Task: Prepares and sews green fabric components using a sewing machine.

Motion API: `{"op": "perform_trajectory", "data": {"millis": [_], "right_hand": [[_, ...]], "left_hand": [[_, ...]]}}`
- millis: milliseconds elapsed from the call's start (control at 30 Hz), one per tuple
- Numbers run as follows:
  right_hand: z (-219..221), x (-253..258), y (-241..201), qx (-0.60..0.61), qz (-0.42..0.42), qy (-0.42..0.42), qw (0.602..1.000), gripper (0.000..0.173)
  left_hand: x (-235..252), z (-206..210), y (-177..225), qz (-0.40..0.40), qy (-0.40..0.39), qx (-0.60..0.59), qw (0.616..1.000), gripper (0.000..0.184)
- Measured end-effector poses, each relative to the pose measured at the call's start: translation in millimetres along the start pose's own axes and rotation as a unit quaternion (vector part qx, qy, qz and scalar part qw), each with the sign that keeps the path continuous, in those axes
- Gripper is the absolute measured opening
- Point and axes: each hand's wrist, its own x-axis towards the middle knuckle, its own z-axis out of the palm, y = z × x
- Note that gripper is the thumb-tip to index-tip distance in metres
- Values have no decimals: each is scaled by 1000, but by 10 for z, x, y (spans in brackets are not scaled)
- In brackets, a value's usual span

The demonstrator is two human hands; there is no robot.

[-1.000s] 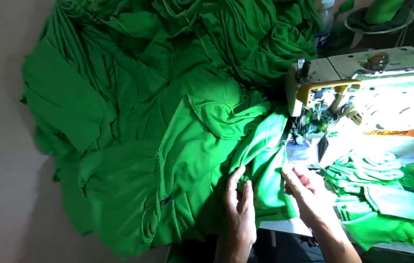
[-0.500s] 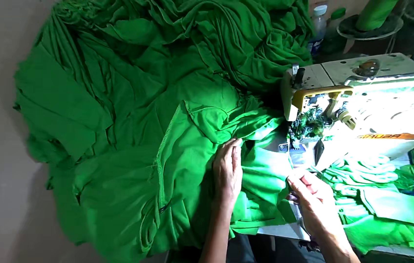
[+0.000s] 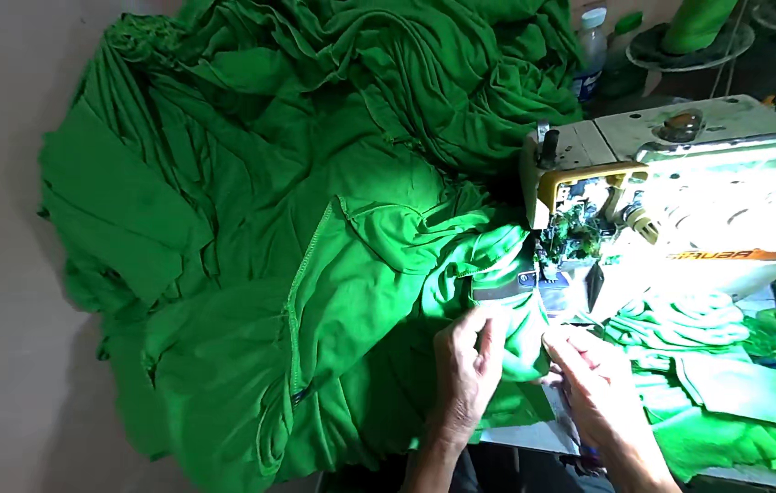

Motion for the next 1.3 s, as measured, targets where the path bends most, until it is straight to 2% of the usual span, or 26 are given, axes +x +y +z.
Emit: {"op": "perform_trajectory", "data": {"millis": [133,233,367,467,533,567,633,733,833,967,1033,1133,1300], "right_hand": [[-109,82,109,-171,-124,31,977,18],[-111,109,164,-239,-154,31,958,23],[-203,13,50,-263,-128,8,956,23],[-388,-172,-131,-299,-206,22,932,22],[-573,-307,-271,-317,-250,54,913,21],[-680,-383,-335,-328,-260,77,905,21],[-912,-538,-446,-347,-270,125,889,22],[-1178,-751,-525,-354,-252,192,880,22],[-1282,-885,-460,-364,-213,198,885,22],[-1218,-956,-295,-395,-188,184,880,24],[-1207,-976,-242,-388,-200,202,876,21],[-1288,-1008,-242,-352,-218,233,880,20],[-1391,-1068,-213,-331,-197,236,892,19]], "left_hand": [[215,-23,-99,-43,45,136,989,14],[267,10,-190,-43,73,146,986,14],[153,-46,-117,26,66,186,980,21],[33,76,123,95,54,172,979,20],[-58,267,300,127,5,108,986,10],[-106,370,375,141,-43,70,987,8],[-186,606,494,169,-130,9,977,7],[-177,978,666,215,-210,-42,953,12],[-111,1270,771,220,-281,-19,934,13],[-65,1416,921,162,-376,83,909,14],[-82,1421,889,161,-354,56,919,11],[-192,1285,830,165,-267,13,949,9],[-637,944,673,111,-209,55,970,22]]}}
